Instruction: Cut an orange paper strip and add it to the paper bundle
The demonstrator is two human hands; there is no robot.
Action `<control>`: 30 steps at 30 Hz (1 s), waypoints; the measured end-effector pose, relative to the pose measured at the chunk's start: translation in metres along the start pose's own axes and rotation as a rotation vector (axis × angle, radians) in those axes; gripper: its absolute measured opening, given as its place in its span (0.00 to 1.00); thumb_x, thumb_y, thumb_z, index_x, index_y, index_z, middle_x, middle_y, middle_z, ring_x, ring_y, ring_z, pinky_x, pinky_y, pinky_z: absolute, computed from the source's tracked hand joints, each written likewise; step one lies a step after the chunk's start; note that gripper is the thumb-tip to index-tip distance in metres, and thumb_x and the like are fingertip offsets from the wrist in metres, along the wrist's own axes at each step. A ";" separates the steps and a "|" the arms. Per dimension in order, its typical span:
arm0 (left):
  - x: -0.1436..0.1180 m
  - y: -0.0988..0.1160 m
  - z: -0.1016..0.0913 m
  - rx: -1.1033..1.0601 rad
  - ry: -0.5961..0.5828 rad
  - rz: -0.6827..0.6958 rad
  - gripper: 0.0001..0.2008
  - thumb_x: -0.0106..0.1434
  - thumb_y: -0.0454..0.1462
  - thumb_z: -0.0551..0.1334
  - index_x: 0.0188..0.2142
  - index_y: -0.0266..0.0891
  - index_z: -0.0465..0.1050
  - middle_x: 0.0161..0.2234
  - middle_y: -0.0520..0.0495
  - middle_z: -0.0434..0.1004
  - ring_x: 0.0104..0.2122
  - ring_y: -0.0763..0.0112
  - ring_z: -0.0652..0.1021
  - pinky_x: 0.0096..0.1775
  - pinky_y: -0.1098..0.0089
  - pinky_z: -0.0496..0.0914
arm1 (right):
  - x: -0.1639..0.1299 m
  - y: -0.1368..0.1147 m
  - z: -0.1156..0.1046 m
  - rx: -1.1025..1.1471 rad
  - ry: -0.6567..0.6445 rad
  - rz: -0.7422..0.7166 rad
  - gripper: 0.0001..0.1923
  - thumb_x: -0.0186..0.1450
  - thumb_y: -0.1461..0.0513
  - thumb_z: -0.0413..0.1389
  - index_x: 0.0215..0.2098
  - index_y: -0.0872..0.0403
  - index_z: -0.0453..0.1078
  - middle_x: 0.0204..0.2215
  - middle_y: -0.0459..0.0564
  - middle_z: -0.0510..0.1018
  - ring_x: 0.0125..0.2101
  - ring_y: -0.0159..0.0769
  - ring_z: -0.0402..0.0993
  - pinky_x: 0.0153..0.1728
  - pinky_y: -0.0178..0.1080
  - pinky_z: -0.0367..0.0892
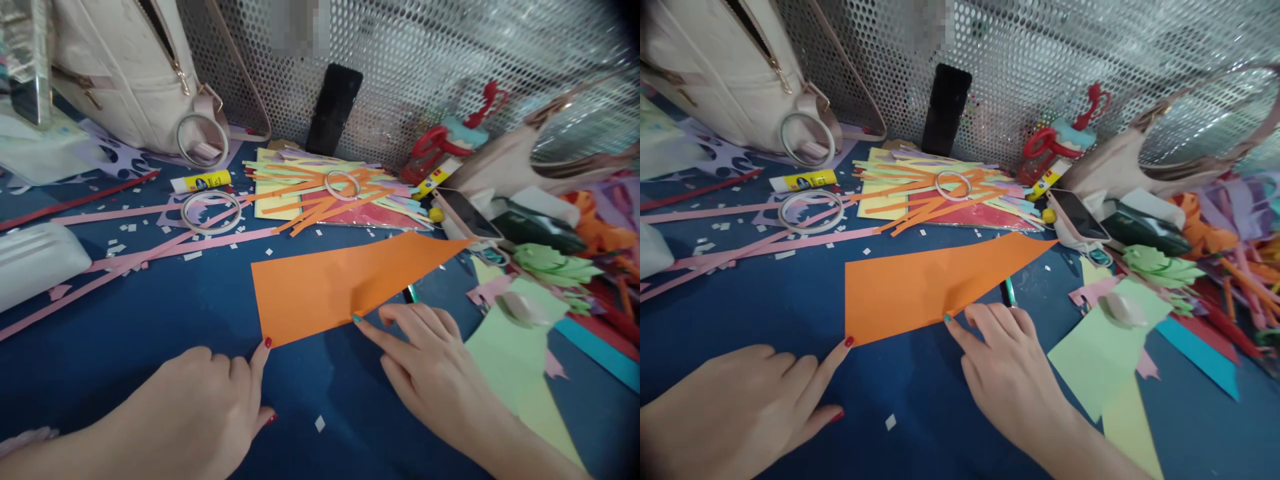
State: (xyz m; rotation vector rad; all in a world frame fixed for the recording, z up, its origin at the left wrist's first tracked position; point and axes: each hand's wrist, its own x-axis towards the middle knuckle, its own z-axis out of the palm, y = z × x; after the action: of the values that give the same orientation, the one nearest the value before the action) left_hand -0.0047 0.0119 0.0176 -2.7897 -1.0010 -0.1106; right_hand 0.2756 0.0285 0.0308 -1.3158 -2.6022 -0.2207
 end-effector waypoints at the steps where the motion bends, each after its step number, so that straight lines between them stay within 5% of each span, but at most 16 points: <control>1: 0.000 0.000 0.000 0.001 0.005 -0.004 0.23 0.45 0.40 0.75 0.43 0.37 0.81 0.14 0.53 0.67 0.12 0.67 0.68 0.14 0.69 0.57 | -0.002 0.002 0.000 -0.010 0.004 0.006 0.19 0.63 0.70 0.47 0.40 0.55 0.79 0.34 0.55 0.76 0.35 0.43 0.70 0.36 0.45 0.63; 14: 0.005 -0.006 -0.006 0.007 0.068 0.052 0.18 0.51 0.41 0.73 0.40 0.34 0.81 0.16 0.51 0.71 0.14 0.66 0.70 0.15 0.67 0.58 | -0.002 0.022 0.001 -0.083 -0.002 -0.008 0.14 0.68 0.67 0.47 0.41 0.53 0.75 0.40 0.55 0.76 0.40 0.43 0.70 0.43 0.48 0.62; 18: 0.009 -0.008 -0.006 -0.011 0.098 0.034 0.07 0.58 0.38 0.67 0.35 0.37 0.80 0.17 0.52 0.70 0.14 0.66 0.70 0.16 0.66 0.59 | 0.019 0.035 0.000 0.058 -0.177 0.044 0.09 0.69 0.64 0.49 0.37 0.53 0.71 0.40 0.53 0.74 0.43 0.42 0.69 0.43 0.46 0.62; 20: 0.011 -0.010 -0.007 -0.043 0.132 0.000 0.10 0.64 0.36 0.59 0.30 0.39 0.78 0.18 0.52 0.69 0.15 0.65 0.70 0.16 0.65 0.58 | 0.029 0.037 0.001 0.165 -0.302 0.081 0.08 0.69 0.65 0.50 0.32 0.53 0.68 0.37 0.50 0.73 0.41 0.40 0.69 0.44 0.45 0.62; 25: 0.016 -0.017 -0.011 -0.115 0.217 0.070 0.14 0.65 0.28 0.51 0.36 0.38 0.75 0.28 0.49 0.74 0.24 0.65 0.74 0.21 0.65 0.61 | 0.050 0.014 -0.001 0.349 -0.393 0.063 0.10 0.69 0.68 0.50 0.30 0.53 0.65 0.32 0.46 0.71 0.38 0.34 0.67 0.45 0.43 0.61; 30: 0.017 -0.023 -0.005 -0.153 0.134 0.107 0.17 0.59 0.22 0.49 0.37 0.37 0.72 0.27 0.51 0.70 0.24 0.68 0.72 0.23 0.67 0.60 | 0.069 -0.024 0.002 0.410 -0.401 -0.078 0.08 0.67 0.69 0.53 0.30 0.54 0.66 0.32 0.45 0.71 0.37 0.33 0.65 0.42 0.39 0.60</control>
State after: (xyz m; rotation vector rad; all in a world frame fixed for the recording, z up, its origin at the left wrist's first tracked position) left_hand -0.0067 0.0393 0.0279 -2.9196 -0.8435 -0.3689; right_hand 0.2163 0.0682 0.0459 -1.2047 -2.8027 0.5942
